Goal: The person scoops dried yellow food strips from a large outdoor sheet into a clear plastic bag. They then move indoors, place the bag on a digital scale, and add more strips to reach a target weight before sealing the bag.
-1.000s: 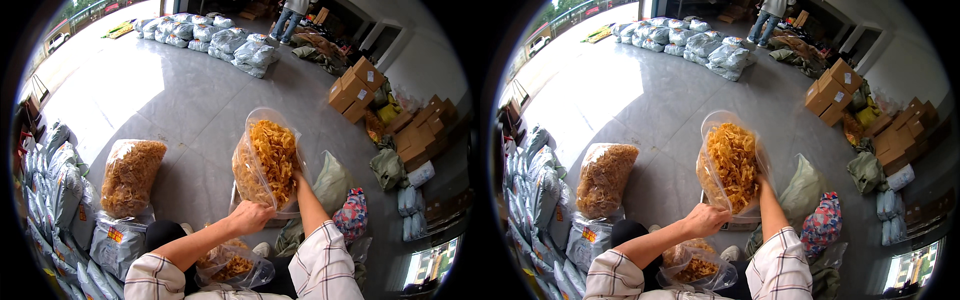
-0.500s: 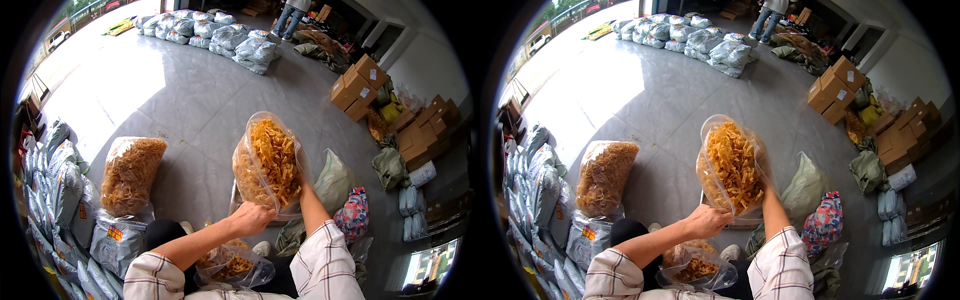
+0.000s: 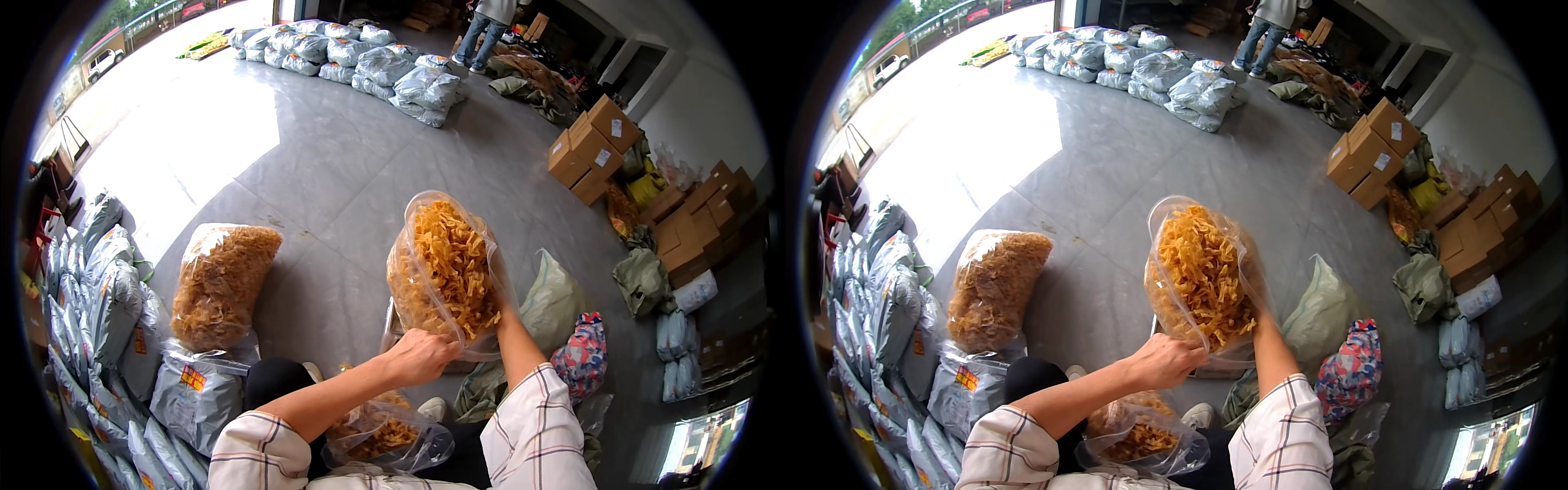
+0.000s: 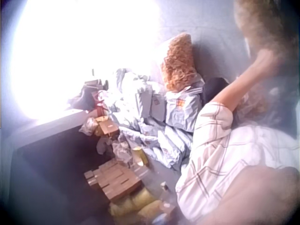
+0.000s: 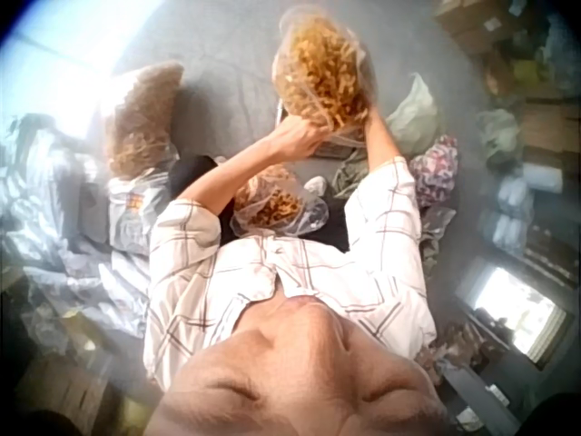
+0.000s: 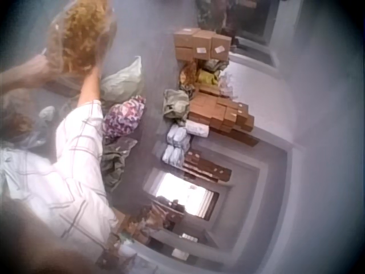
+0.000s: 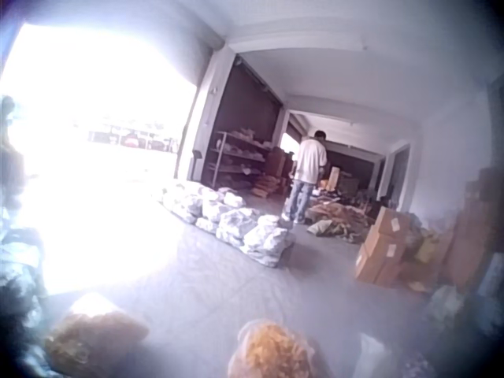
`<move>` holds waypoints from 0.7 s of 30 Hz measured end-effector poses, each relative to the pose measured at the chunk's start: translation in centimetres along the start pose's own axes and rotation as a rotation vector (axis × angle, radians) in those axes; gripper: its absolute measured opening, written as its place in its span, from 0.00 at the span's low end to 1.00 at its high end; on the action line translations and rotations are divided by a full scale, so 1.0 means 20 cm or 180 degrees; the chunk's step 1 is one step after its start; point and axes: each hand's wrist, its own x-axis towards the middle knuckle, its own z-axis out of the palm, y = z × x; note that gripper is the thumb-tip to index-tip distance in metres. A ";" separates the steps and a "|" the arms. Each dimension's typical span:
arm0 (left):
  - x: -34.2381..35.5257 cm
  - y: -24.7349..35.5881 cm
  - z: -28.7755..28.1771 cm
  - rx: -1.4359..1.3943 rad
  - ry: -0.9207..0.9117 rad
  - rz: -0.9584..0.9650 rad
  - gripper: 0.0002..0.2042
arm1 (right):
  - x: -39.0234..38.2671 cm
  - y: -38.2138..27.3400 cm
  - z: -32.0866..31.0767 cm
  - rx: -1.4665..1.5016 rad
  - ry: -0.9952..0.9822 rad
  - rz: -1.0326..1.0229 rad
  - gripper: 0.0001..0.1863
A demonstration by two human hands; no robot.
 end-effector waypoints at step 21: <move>0.01 0.02 -0.08 -0.0191 0.0825 0.0061 0.02 | -0.36 -0.67 0.06 -0.0075 0.0134 -0.1501 0.25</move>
